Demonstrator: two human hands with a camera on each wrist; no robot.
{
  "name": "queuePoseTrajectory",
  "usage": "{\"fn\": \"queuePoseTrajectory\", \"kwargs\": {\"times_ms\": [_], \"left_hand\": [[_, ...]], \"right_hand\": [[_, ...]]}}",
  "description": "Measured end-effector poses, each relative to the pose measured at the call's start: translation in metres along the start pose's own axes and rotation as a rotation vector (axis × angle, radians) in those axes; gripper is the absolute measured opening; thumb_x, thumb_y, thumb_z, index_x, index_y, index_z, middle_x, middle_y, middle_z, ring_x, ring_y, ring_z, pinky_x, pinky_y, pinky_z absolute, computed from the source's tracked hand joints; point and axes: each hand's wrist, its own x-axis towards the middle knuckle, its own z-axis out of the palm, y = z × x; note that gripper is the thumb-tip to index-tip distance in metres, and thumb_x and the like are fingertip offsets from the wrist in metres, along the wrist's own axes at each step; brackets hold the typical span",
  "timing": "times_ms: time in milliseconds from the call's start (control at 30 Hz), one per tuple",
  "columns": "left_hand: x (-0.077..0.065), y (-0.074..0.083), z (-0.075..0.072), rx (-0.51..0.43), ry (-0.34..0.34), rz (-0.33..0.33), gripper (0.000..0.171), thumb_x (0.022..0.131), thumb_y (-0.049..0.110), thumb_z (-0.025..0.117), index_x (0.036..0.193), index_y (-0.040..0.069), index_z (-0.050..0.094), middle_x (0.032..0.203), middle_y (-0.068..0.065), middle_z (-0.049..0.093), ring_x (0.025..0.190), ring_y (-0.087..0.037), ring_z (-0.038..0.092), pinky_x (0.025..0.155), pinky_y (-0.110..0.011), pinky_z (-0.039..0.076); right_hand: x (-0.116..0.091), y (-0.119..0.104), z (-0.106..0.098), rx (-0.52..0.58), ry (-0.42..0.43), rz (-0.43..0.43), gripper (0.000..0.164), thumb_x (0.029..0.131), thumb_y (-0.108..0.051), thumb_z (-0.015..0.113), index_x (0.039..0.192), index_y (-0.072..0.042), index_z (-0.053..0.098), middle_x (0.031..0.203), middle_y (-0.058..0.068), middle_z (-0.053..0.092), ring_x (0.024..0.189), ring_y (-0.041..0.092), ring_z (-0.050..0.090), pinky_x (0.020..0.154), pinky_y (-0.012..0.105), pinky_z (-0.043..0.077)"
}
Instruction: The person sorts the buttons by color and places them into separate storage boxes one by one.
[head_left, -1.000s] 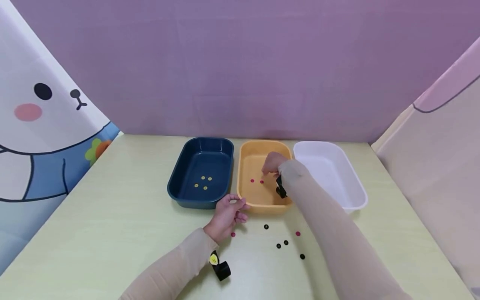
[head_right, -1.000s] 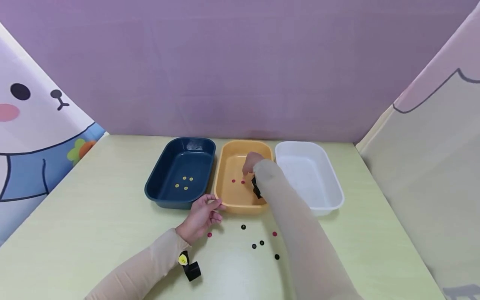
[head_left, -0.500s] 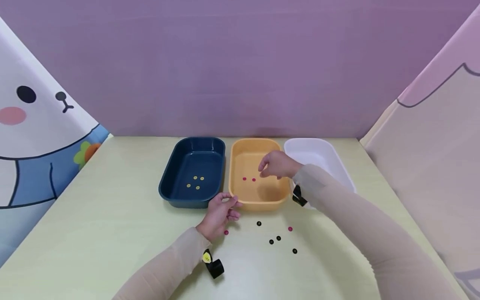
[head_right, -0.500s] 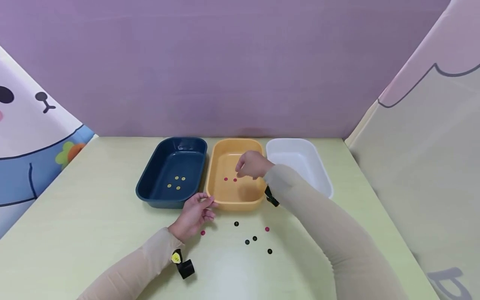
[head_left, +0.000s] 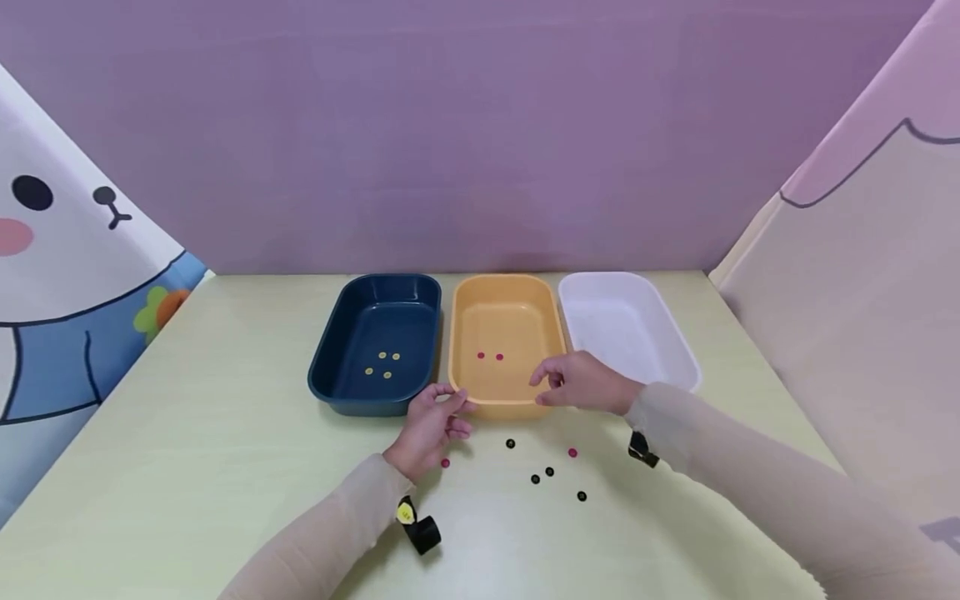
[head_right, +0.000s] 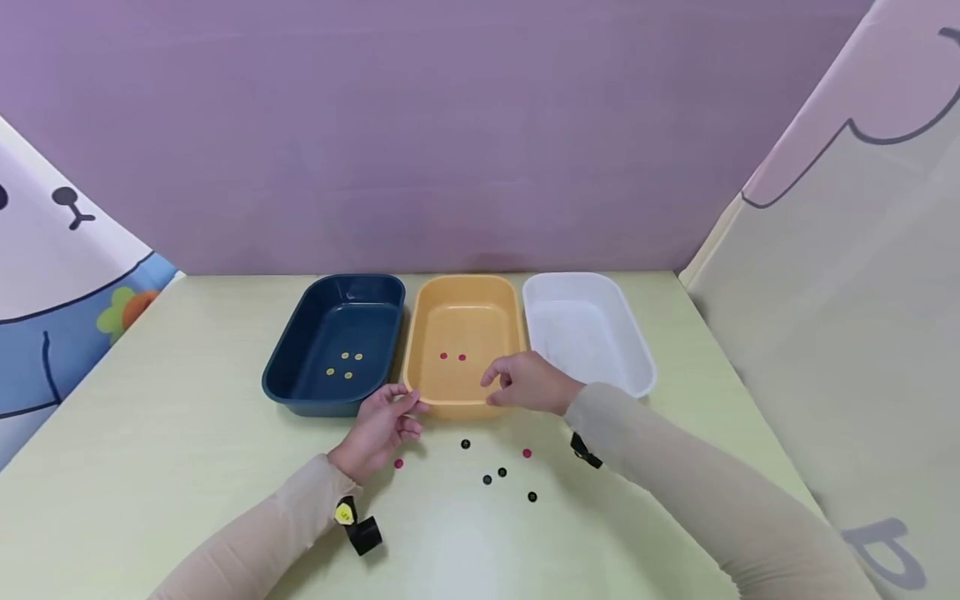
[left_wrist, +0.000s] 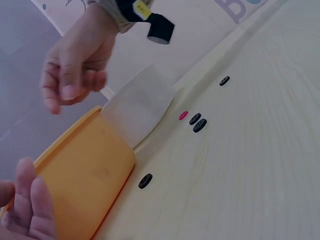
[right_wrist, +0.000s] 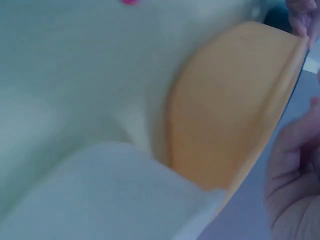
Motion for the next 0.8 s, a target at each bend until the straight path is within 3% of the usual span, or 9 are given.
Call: {"fn": "queuePoseTrajectory", "kwargs": {"times_ms": [300,800], "left_hand": [[-0.002,0.001,0.0,0.003,-0.001,-0.01,0.009,0.097,0.005,0.053,0.101,0.004,0.045,0.072,-0.001,0.066,0.046,-0.007,0.054,0.052,-0.02,0.048],[-0.001,0.001,-0.001,-0.032,-0.011,-0.012,0.008,0.097,0.002,0.051,0.099,0.005,0.044,0.069,0.001,0.066,0.044,-0.007,0.053,0.051,-0.02,0.047]], "right_hand": [[-0.033,0.023,0.01,0.021,-0.168,0.099,0.01,0.083,-0.003,0.067,0.092,-0.004,0.067,0.061,-0.005,0.044,0.053,0.008,0.039,0.045,0.021,0.036],[-0.037,0.044,0.019,0.066,-0.247,0.159,0.015,0.078,0.0,0.07,0.09,-0.009,0.069,0.065,-0.004,0.049,0.053,0.007,0.042,0.045,0.02,0.034]]}}
